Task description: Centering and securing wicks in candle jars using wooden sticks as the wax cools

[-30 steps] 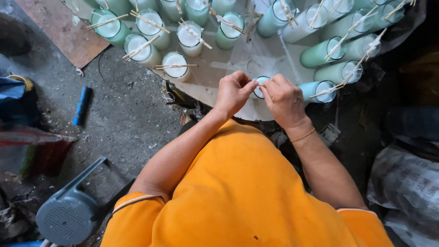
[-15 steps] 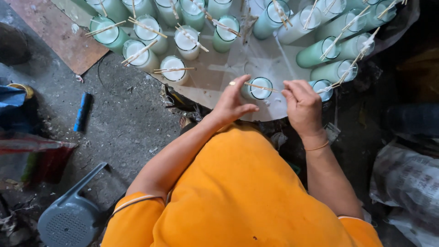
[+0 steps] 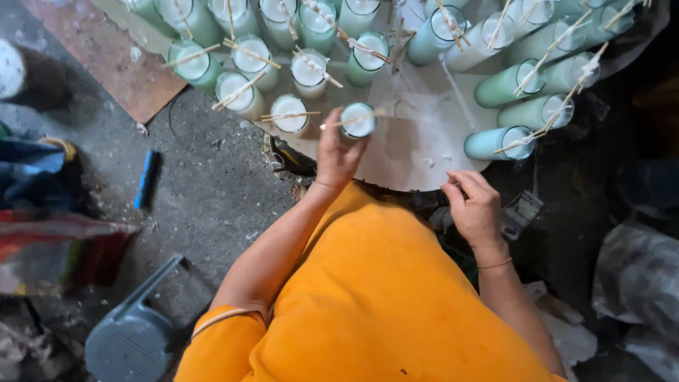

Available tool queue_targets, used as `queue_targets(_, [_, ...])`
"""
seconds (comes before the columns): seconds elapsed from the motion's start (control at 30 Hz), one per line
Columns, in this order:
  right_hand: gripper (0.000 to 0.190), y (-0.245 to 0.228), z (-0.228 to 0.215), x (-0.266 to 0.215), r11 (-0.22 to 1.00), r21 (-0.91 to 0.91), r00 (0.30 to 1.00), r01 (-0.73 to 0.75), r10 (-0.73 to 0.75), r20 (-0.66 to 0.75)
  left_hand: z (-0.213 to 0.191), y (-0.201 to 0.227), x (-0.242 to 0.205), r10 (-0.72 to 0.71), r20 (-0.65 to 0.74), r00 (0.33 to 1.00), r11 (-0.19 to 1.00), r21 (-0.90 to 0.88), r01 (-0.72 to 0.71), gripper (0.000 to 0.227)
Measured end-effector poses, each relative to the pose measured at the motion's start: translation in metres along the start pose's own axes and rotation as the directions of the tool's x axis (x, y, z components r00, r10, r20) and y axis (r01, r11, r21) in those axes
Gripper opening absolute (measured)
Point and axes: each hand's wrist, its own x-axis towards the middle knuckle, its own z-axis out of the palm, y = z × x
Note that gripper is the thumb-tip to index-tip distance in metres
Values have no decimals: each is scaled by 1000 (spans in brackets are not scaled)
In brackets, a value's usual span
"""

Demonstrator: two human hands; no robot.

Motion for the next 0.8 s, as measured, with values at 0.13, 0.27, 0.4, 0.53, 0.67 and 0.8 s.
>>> queue_targets(0.13, [21,-5,-1,-16,995,-71,996,-67,63,-58,1,-8,8,18,-15,1000,1000,24,-18,71])
queue_targets(0.27, [20,-20,-31,-15,986,-95,986,-138,128,-102,6,4,8,-117,-62,991,993,-29,115,81])
queue_targets(0.4, [19,1,-73,-12,983,-131,981,-127,104,-165,-11,81,10,-333,-35,942,937,98,335,97])
queue_targets(0.53, [17,38,-109,15,989,-135,983,-55,30,-181,-5,59,-49,-347,-119,930,891,269,367,80])
queue_targets(0.67, [20,75,-126,50,994,-63,992,86,-91,-86,63,66,-74,-295,184,938,940,229,251,65])
queue_targets(0.8, [21,102,-137,75,968,17,968,249,-249,12,164,80,-68,-161,391,906,982,159,106,94])
